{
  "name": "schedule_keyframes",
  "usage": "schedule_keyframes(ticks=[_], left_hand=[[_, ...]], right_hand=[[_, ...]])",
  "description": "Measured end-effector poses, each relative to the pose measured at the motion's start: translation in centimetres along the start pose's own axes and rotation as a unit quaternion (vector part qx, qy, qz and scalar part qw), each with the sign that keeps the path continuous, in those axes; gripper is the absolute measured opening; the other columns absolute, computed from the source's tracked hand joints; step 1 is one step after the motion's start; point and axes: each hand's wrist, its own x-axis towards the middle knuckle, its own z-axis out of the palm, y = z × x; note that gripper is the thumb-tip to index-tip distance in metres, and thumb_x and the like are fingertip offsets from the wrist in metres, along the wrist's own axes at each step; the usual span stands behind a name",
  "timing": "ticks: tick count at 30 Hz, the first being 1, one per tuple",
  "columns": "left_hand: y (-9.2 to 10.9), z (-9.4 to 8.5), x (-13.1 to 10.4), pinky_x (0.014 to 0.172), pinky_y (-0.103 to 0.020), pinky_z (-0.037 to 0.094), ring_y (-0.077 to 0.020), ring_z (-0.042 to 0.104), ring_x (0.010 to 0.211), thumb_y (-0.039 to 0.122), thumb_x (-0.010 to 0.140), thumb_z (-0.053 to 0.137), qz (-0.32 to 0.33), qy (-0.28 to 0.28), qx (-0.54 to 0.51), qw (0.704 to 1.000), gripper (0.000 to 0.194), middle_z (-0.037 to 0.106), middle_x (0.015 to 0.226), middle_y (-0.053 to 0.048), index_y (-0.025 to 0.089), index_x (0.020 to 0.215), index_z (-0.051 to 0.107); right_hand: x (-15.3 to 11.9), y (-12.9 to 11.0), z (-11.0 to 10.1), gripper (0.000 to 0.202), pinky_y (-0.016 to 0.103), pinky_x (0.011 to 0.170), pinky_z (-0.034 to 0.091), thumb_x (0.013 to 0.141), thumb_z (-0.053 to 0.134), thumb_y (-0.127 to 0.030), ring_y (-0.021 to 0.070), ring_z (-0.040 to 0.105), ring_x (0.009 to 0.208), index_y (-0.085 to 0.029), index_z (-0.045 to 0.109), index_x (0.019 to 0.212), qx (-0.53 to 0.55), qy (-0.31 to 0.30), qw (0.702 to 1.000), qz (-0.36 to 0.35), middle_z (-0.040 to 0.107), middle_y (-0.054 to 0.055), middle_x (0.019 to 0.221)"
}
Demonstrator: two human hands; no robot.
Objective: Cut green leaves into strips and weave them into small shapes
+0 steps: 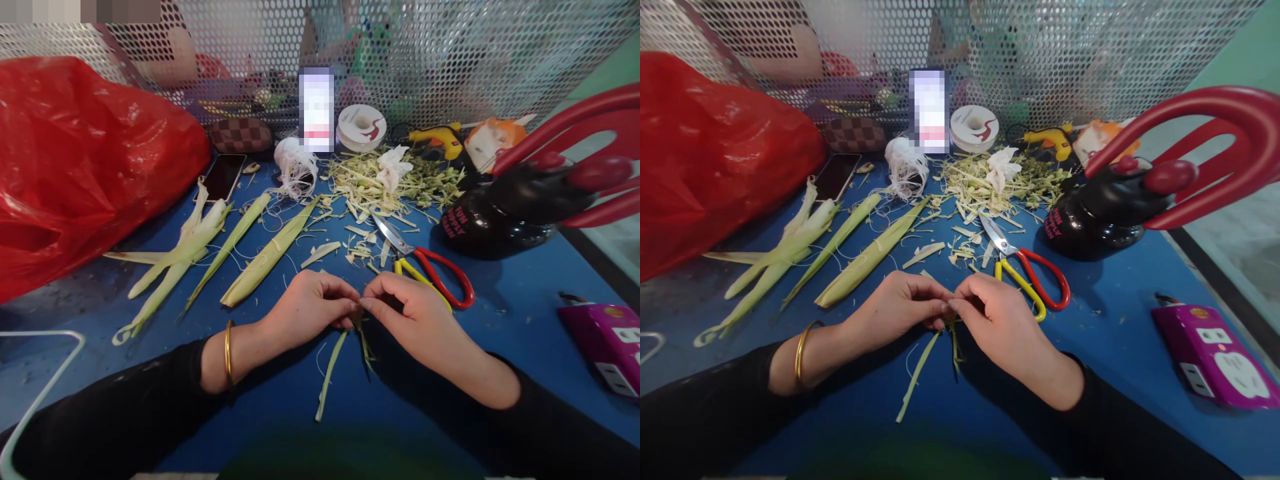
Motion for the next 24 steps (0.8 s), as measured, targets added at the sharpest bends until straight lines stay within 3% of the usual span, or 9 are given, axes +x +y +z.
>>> schedule_keyframes(ticks=[9, 12, 14, 18, 24], left_hand=[[-0.6, -0.1, 0.1, 0.058, -0.019, 0.051, -0.0085, 0.062, 0.057, 0.017, 0.075, 0.066, 0.031, -0.007, 0.019, 0.999, 0.005, 0.064, 0.061, 0.003, 0.014, 0.074, 0.069], [-0.5, -0.1, 0.0, 0.060, -0.019, 0.051, -0.0080, 0.062, 0.057, 0.017, 0.076, 0.064, 0.035, -0.016, -0.006, 0.999, 0.004, 0.066, 0.064, 0.002, 0.014, 0.075, 0.066], [-0.4, -0.1, 0.0, 0.062, -0.020, 0.052, -0.0080, 0.063, 0.059, 0.016, 0.077, 0.064, 0.033, -0.029, -0.025, 0.999, 0.003, 0.066, 0.067, 0.002, 0.013, 0.076, 0.065], [-0.2, -0.2, 0.1, 0.063, -0.021, 0.052, -0.0083, 0.063, 0.061, 0.016, 0.079, 0.063, 0.032, -0.036, -0.036, 0.998, 0.003, 0.066, 0.068, 0.002, 0.013, 0.077, 0.063], [-0.3, -0.1, 0.1, 0.064, -0.022, 0.052, -0.0088, 0.063, 0.062, 0.015, 0.081, 0.061, 0.039, -0.045, -0.049, 0.997, 0.002, 0.066, 0.069, 0.001, 0.014, 0.080, 0.060]], right_hand=[[0.3, -0.3, 0.5, 0.014, 0.023, 0.057, 0.044, 0.086, 0.060, -0.024, 0.0121, 0.057, 0.061, -0.020, 0.063, 0.073, 0.061, 0.018, 0.997, 0.033, 0.062, -0.003, 0.065], [0.6, -0.1, -0.3, 0.012, 0.024, 0.056, 0.046, 0.088, 0.056, -0.026, 0.0119, 0.056, 0.055, -0.020, 0.066, 0.086, 0.097, 0.050, 0.992, 0.068, 0.060, -0.004, 0.060], [0.7, 0.2, -0.9, 0.014, 0.025, 0.057, 0.048, 0.088, 0.055, -0.026, 0.0125, 0.058, 0.056, -0.020, 0.067, 0.093, 0.099, 0.061, 0.991, 0.071, 0.064, -0.002, 0.066], [0.6, 0.5, -1.5, 0.011, 0.028, 0.067, 0.050, 0.085, 0.060, -0.024, 0.0158, 0.063, 0.074, -0.021, 0.069, 0.089, 0.050, -0.003, 0.998, 0.024, 0.068, 0.002, 0.085], [0.2, 0.4, -0.8, 0.015, 0.028, 0.066, 0.046, 0.082, 0.058, -0.012, 0.0147, 0.061, 0.073, -0.022, 0.068, 0.077, -0.016, -0.041, 0.999, 0.008, 0.064, -0.001, 0.078]])
